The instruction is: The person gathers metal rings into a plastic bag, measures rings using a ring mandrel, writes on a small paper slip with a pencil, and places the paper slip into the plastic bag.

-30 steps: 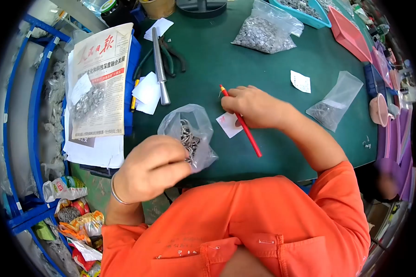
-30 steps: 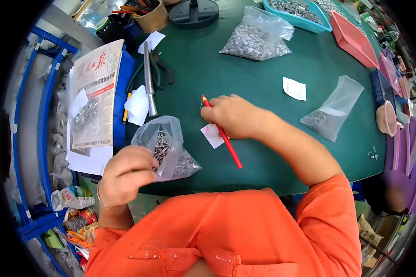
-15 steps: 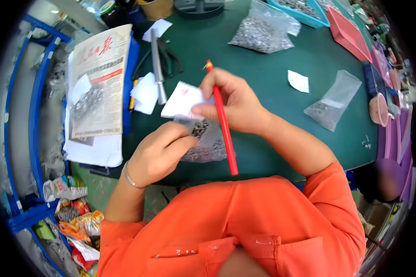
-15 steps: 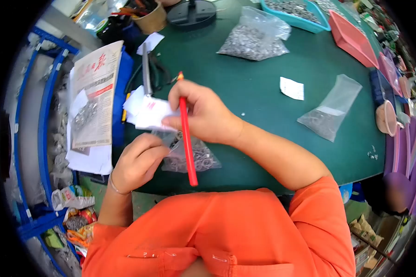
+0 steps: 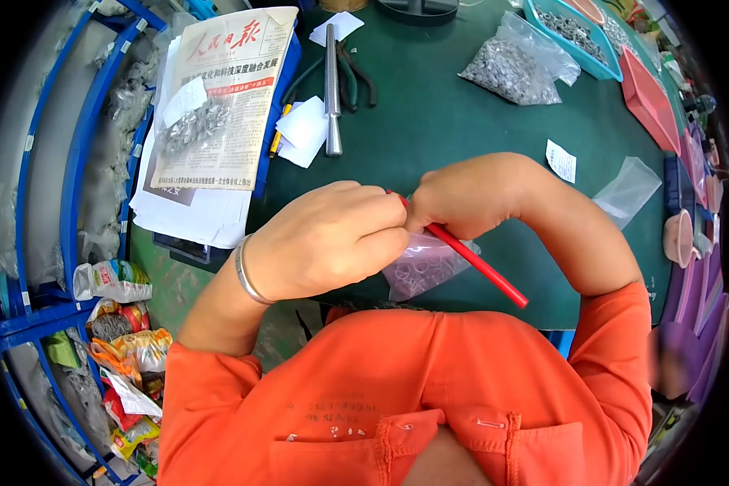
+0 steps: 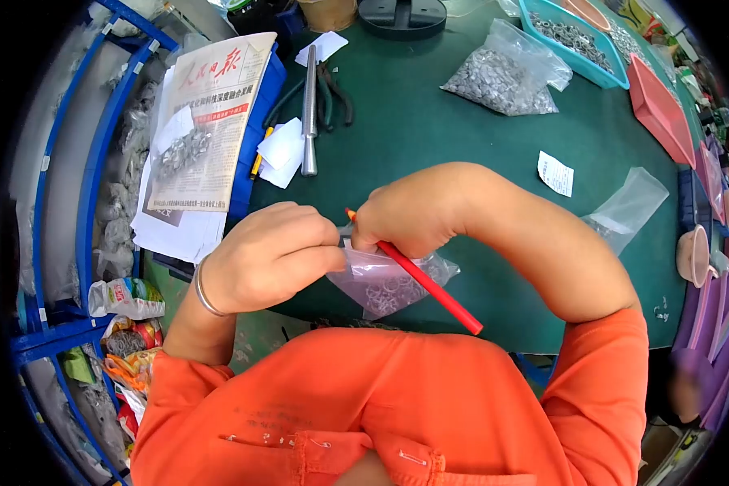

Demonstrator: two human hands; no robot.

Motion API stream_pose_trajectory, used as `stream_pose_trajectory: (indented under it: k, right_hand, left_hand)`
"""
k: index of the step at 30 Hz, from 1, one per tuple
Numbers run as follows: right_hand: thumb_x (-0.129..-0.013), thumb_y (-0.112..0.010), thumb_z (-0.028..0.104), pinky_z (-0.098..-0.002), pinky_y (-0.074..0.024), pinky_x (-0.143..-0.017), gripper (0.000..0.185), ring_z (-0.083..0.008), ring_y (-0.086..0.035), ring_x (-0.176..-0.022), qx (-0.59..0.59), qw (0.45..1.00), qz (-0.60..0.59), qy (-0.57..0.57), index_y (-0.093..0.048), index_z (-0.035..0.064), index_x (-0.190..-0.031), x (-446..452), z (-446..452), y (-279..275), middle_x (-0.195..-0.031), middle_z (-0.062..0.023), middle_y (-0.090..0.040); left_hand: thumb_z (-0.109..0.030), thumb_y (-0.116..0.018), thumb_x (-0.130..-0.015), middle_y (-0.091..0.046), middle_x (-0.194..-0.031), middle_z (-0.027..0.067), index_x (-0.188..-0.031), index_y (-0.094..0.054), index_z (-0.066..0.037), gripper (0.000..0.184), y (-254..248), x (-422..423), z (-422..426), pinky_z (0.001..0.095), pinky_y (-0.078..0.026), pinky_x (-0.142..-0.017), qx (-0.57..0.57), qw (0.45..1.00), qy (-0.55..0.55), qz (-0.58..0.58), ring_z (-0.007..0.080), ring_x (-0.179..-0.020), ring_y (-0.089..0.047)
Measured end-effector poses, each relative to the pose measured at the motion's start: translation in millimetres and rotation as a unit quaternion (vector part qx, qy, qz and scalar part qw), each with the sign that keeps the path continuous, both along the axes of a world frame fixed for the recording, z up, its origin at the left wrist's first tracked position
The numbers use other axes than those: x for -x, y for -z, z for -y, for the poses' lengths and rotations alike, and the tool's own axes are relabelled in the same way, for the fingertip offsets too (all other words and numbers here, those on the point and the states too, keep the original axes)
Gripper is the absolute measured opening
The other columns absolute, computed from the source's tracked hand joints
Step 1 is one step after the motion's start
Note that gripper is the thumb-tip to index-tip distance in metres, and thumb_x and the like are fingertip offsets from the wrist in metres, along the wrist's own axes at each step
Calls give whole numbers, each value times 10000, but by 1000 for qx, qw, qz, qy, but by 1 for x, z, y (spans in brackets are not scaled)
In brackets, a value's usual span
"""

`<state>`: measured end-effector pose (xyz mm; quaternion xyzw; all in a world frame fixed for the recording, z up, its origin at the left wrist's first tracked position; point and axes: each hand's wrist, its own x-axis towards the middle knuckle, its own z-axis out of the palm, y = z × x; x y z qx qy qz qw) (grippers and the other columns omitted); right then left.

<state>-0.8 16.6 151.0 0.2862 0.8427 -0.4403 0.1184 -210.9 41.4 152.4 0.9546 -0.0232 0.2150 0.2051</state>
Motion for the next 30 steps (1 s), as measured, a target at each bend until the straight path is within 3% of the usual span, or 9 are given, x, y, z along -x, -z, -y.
stream_pose_trajectory:
  k: [4,17,20,22,24,25,26,27,30]
  right_hand:
    - [-710,-586,-32,-434,-433,-603,162,-352,-586,-705,-25,990,-67,121,-611,21,-860,-6,10,10,-735,-168,-624]
    - [-713,-613,-39,-403,-456,-581,103,-322,-598,-650,-24,995,-66,64,-586,17,-794,-13,12,7,-705,-144,-620]
    - [-787,-647,38,-331,-462,-593,123,-205,-598,-664,35,906,-297,299,-529,17,-817,-29,-5,3,-729,-93,-583]
    - [-808,-617,58,-360,-471,-614,129,-262,-613,-698,-19,872,-231,431,-514,21,-876,-23,-29,2,-741,-132,-592]
    - [-796,-603,61,-398,-478,-649,157,-339,-618,-738,-228,904,-139,334,-505,23,-912,-8,-55,22,-770,-173,-605]
    - [-825,-602,53,-367,-443,-610,164,-274,-548,-656,-206,910,-155,325,-452,35,-889,0,-67,36,-714,-139,-537]
    - [-810,-602,55,-388,-450,-631,169,-311,-558,-671,-242,901,-183,311,-462,32,-902,7,-84,56,-727,-150,-557]
    - [-794,-563,70,-466,-488,-764,168,-399,-628,-891,-222,906,-110,344,-536,23,-953,21,-95,54,-882,-231,-641]
    - [-802,-543,62,-473,-497,-795,241,-396,-634,-932,-241,911,-25,335,-548,34,-1041,52,-124,66,-930,-245,-647]
  left_hand:
    - [-27,-639,-685,-560,-796,71,-798,-621,-25,114,8,-1,-5,327,-413,-545,-1,1000,-7,23,236,-660,-557]
    - [-44,-630,-697,-561,-794,67,-783,-631,-44,87,8,-6,1,337,-411,-538,30,997,9,67,229,-645,-551]
    - [-42,-622,-704,-562,-805,73,-788,-630,-40,83,15,-2,8,336,-423,-542,74,992,4,103,235,-632,-547]
    - [-35,-631,-699,-560,-806,77,-788,-631,-36,90,21,-2,17,334,-433,-544,91,988,-12,126,238,-630,-552]
    - [-32,-654,-689,-562,-809,90,-793,-633,-19,107,24,-4,24,333,-433,-530,110,984,8,139,236,-628,-556]
    - [-47,-642,-701,-542,-820,86,-812,-613,-20,119,23,-2,27,331,-431,-549,105,985,9,134,233,-650,-544]
    - [-62,-630,-713,-522,-830,81,-832,-592,-21,132,22,-1,30,329,-429,-568,99,986,9,130,231,-671,-532]
    - [-67,-633,-722,-523,-840,83,-840,-598,-16,134,21,0,32,319,-423,-567,96,986,4,138,222,-672,-529]
    - [-51,-638,-723,-524,-835,90,-842,-599,-10,132,26,6,33,326,-434,-576,121,982,-10,143,230,-674,-534]
